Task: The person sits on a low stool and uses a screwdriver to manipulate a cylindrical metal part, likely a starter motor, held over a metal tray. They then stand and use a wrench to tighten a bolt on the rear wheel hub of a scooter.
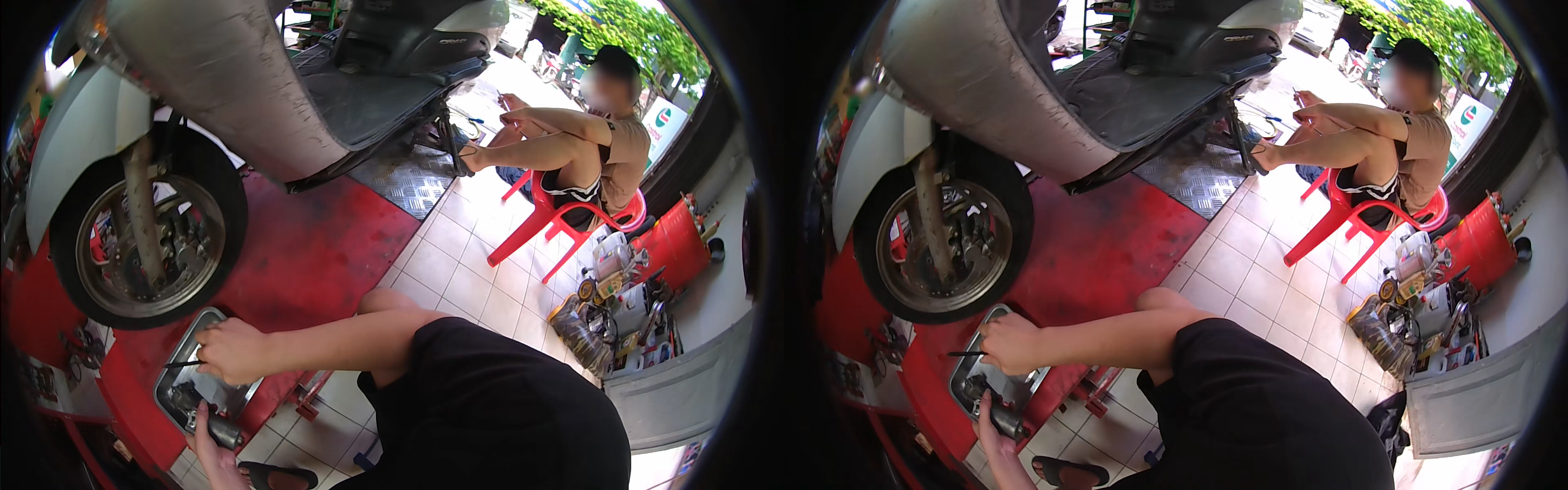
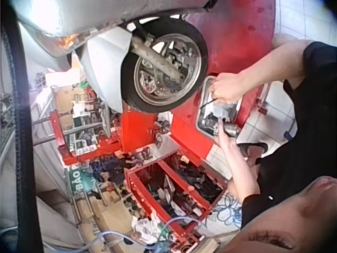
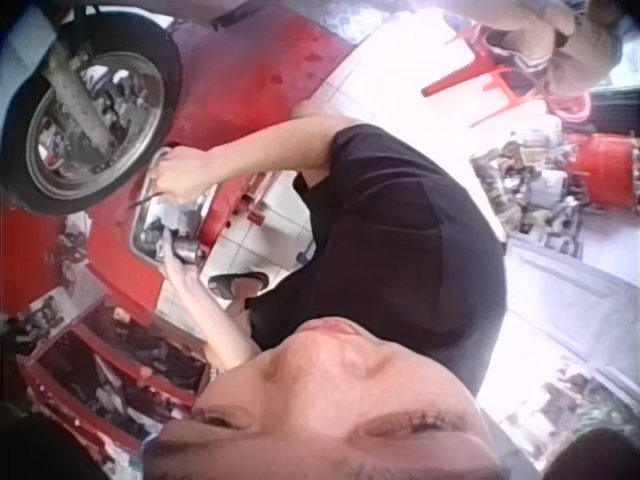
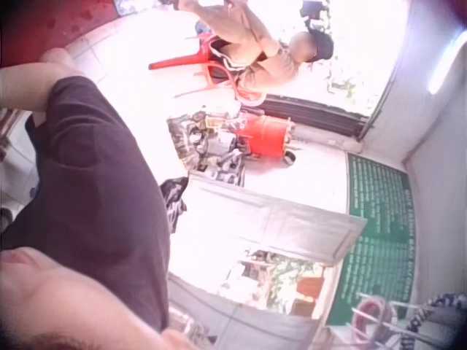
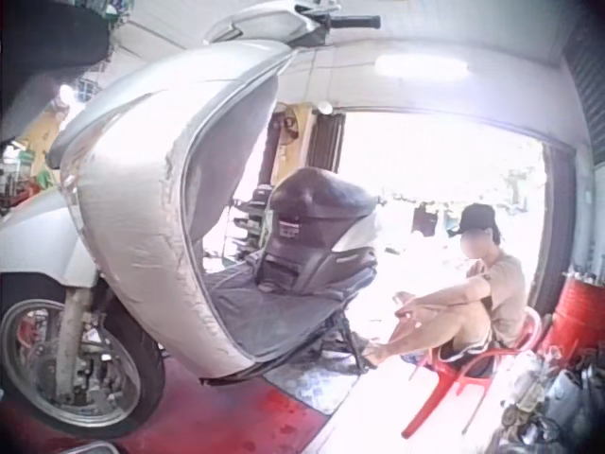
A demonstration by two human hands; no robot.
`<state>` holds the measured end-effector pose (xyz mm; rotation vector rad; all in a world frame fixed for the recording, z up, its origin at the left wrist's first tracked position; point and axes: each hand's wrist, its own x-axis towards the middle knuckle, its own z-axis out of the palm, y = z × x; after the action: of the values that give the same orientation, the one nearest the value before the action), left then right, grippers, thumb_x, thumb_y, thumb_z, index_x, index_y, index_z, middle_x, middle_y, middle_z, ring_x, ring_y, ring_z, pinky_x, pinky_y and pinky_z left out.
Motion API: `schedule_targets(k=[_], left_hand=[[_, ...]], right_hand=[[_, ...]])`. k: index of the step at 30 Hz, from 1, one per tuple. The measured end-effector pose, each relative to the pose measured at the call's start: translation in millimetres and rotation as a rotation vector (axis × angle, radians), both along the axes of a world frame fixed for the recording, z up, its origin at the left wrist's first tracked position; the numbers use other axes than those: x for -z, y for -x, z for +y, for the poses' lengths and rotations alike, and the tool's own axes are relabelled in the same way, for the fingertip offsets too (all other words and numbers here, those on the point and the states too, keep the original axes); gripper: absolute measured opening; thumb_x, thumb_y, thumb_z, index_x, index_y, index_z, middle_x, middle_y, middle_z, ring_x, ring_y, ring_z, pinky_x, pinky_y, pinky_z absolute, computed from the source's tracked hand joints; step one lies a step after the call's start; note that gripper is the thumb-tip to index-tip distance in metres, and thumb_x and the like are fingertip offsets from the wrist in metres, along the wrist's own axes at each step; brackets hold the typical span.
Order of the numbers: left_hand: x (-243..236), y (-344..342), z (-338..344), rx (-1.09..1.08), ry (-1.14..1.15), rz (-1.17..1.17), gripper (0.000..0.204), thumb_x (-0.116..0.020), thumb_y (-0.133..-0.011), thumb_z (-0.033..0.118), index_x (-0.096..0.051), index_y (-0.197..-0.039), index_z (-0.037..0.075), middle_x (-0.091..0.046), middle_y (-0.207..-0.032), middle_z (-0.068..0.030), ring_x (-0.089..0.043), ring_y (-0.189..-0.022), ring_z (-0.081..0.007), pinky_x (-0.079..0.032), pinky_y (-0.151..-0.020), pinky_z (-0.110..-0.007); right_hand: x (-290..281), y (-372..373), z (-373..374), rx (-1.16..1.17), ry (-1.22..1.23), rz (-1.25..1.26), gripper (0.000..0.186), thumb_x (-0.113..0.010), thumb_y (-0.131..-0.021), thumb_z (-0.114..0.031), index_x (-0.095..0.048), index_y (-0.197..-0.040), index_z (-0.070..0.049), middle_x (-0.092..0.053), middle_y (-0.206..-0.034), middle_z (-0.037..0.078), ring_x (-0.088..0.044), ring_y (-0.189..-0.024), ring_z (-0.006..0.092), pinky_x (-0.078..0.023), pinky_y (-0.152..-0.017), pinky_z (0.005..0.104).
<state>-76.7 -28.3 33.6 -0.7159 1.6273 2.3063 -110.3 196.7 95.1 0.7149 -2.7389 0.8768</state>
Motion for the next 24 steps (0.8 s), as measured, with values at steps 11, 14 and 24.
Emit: schedule_targets(k=[11, 14, 24], left_hand=[[11, 7, -12, 0.064, 0.001, -0.019, 0.027, -0.077, -0.086, 0.023, -0.065, -0.103, 0.005, -0.064, -0.082, -0.0055, -0.061, -0.07, -0.0162, -0.055, -0.067, -0.034], [10, -1, -2, 0.082, -0.016, -0.008, 0.026, -0.075, -0.087, 0.022, -0.064, -0.103, 0.005, -0.064, -0.082, -0.0061, -0.061, -0.07, -0.0171, -0.055, -0.068, -0.035], [9, 14, -6, 0.159, -0.189, 0.0, 0.03, -0.078, -0.083, 0.013, -0.058, -0.104, 0.005, -0.064, -0.088, -0.0114, -0.066, -0.074, -0.0234, -0.059, -0.067, -0.04]], right_hand=[[2, 2, -6, -0.019, 0.011, 0.074, 0.031, -0.064, -0.088, -0.03, -0.069, -0.079, -0.001, -0.063, -0.089, 0.015, -0.065, -0.088, 0.0346, -0.051, -0.077, 0.0449], [5, 2, 3, 0.02, 0.081, 0.065, 0.029, -0.064, -0.088, -0.029, -0.069, -0.081, -0.001, -0.063, -0.09, 0.016, -0.065, -0.087, 0.0361, -0.052, -0.076, 0.0467], [50, 30, -9, 0.284, 0.02, -0.465, 0.046, -0.061, -0.086, -0.041, -0.073, -0.102, 0.001, -0.07, -0.107, 0.023, -0.069, -0.101, 0.0367, -0.055, -0.086, 0.0478]])
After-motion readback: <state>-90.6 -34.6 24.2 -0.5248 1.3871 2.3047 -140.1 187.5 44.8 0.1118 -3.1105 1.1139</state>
